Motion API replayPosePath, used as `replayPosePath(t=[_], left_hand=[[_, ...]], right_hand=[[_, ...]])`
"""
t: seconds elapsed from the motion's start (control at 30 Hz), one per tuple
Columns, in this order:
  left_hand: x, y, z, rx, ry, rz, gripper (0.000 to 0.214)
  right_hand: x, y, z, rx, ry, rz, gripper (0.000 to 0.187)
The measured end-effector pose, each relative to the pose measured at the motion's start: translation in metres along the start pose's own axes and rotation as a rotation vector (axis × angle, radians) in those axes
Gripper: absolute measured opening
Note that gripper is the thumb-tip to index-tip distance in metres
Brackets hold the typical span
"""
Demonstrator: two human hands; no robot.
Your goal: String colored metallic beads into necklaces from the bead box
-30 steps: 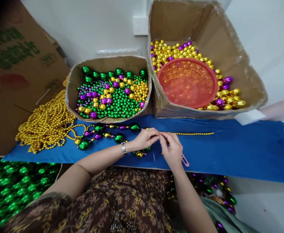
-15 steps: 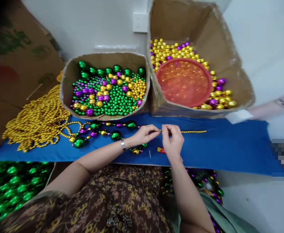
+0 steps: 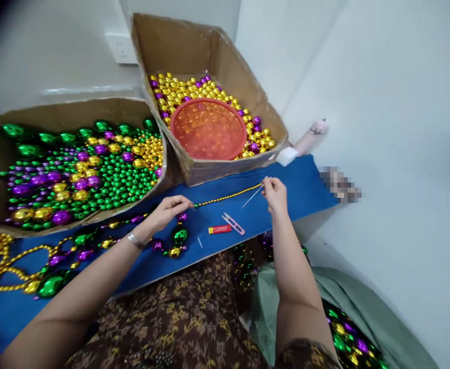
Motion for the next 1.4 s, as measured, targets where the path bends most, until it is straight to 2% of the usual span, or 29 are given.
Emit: replayPosePath(t=[0.1, 0.2, 0.27, 0.4, 0.53, 0.63, 0.73, 0.83, 0.97, 1.07, 1.13, 1.2, 1.4], left_hand=[[0.003, 0.002, 0.004, 0.031, 0.16, 0.074, 0.028], [0.003, 0.003, 0.007, 0.07, 0.239, 0.131, 0.027], [0.004, 0.004, 0.01, 0.085, 0.258, 0.171, 0.027], [0.005, 0.006, 0.021, 0.091, 0.277, 0.216, 0.029], [0.008, 0.009, 0.029, 0.125, 0.347, 0.217, 0.031], [0.013, 0.012, 0.032, 0.14, 0.385, 0.232, 0.03], [0.019, 0.014, 0.035, 0.123, 0.416, 0.263, 0.028], [0.022, 0.013, 0.041, 0.102, 0.413, 0.317, 0.027], [0.024, 0.008, 0.052, 0.073, 0.328, 0.375, 0.027], [0.021, 0.007, 0.06, 0.025, 0.155, 0.353, 0.029], [0.018, 0.008, 0.064, -0.014, 0.034, 0.293, 0.031], [0.014, 0.01, 0.066, -0.052, -0.021, 0.213, 0.032], [0.012, 0.024, 0.071, -0.068, -0.034, 0.015, 0.036]], right_hand=[[-0.005, -0.004, 0.025, -0.042, 0.226, -0.092, 0.035], [-0.01, -0.01, 0.038, -0.086, 0.449, -0.093, 0.025], [-0.013, -0.016, 0.038, -0.091, 0.588, -0.079, 0.028], [-0.027, -0.033, 0.023, 0.001, 0.778, -0.112, 0.041], [-0.038, -0.044, 0.004, 0.119, 0.882, -0.19, 0.037], [-0.034, -0.049, -0.01, 0.179, 0.918, -0.212, 0.034], [-0.022, -0.047, -0.032, 0.221, 0.918, -0.208, 0.034], [-0.009, -0.023, -0.073, 0.355, 0.865, -0.242, 0.033], [-0.006, 0.059, -0.153, 0.888, 0.679, -0.432, 0.033], [-0.019, 0.121, -0.194, 1.173, 0.658, -0.599, 0.038], [-0.033, 0.146, -0.209, 1.284, 0.69, -0.631, 0.035], [-0.048, 0.159, -0.218, 1.364, 0.724, -0.633, 0.029], [-0.073, 0.163, -0.226, 1.465, 0.721, -0.635, 0.018]])
Point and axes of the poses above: each hand's wrist, its own y-axis away from the middle knuckle, its own x-axis out of the back of the hand, z = x × y, the point moved 5 cm from there along -y, towards the middle knuckle, and after that the axes turned 6 degrees about -x, right-handed, at the moved point
